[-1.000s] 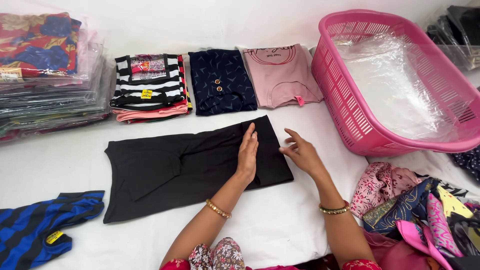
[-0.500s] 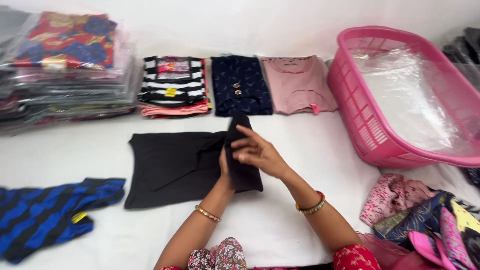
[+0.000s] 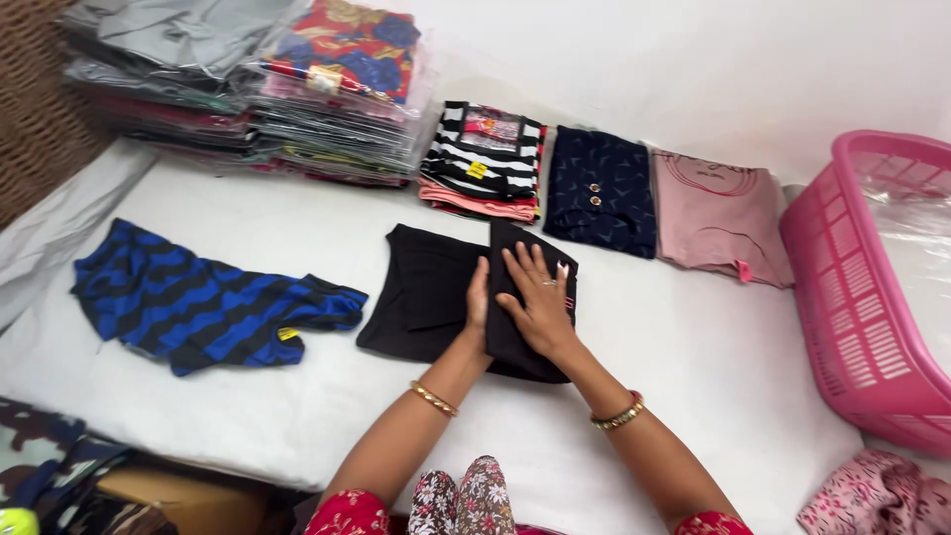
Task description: The person folds several garments on a white surface, including a striped top, a pink t-shirt, a black t-shirt, and a blue-striped top. Each item is smoothed, folded into a compact rectangle, and placed in a neat stack.
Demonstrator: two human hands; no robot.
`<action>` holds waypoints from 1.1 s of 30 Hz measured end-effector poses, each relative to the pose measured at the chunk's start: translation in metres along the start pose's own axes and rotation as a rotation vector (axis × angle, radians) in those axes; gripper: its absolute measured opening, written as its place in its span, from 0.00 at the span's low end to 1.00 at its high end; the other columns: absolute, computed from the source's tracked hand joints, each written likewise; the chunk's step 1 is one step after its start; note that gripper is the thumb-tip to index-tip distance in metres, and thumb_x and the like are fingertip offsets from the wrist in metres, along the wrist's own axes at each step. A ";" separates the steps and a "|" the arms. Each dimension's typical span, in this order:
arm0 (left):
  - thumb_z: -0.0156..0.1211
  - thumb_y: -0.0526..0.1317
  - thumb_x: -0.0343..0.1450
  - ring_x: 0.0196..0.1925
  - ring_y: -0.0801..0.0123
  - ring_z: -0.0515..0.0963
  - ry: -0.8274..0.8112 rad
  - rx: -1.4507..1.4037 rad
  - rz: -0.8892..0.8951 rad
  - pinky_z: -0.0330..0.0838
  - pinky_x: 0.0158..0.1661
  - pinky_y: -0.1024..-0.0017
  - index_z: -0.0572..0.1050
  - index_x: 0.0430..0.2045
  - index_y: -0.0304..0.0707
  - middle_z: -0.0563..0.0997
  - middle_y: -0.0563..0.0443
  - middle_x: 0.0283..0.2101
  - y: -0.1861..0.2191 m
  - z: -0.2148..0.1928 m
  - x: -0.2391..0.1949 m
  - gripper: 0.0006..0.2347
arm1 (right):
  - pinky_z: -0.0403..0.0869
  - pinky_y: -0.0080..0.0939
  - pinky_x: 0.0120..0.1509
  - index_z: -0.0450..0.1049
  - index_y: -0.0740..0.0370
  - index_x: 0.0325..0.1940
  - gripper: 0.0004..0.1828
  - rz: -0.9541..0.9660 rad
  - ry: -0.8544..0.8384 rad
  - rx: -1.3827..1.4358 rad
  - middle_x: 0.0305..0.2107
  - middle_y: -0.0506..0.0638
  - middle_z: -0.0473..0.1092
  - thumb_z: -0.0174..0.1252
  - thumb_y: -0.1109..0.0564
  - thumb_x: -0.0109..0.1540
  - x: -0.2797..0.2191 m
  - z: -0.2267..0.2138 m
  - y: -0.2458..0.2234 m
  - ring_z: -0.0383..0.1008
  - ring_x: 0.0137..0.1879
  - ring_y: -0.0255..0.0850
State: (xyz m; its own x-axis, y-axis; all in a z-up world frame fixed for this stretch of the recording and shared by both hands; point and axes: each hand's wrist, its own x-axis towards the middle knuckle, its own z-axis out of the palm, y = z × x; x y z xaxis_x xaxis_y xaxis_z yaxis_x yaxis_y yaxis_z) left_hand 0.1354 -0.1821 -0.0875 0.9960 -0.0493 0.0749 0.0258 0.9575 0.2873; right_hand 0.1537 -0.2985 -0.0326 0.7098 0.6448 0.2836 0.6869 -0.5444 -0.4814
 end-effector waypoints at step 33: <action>0.67 0.47 0.66 0.54 0.58 0.80 0.759 1.680 0.077 0.75 0.51 0.64 0.59 0.70 0.48 0.74 0.43 0.62 0.167 0.023 -0.169 0.35 | 0.72 0.50 0.62 0.73 0.54 0.62 0.35 0.059 -0.285 0.017 0.52 0.59 0.74 0.72 0.46 0.52 0.193 0.097 -0.063 0.74 0.58 0.55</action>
State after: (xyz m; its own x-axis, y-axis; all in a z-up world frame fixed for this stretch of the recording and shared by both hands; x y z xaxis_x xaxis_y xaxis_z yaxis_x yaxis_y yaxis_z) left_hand -0.0305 -0.0207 -0.0300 0.8225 0.5547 -0.1255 0.3558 -0.3298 0.8744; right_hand 0.2325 -0.0876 -0.0278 0.6742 0.7384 0.0111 0.6414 -0.5781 -0.5044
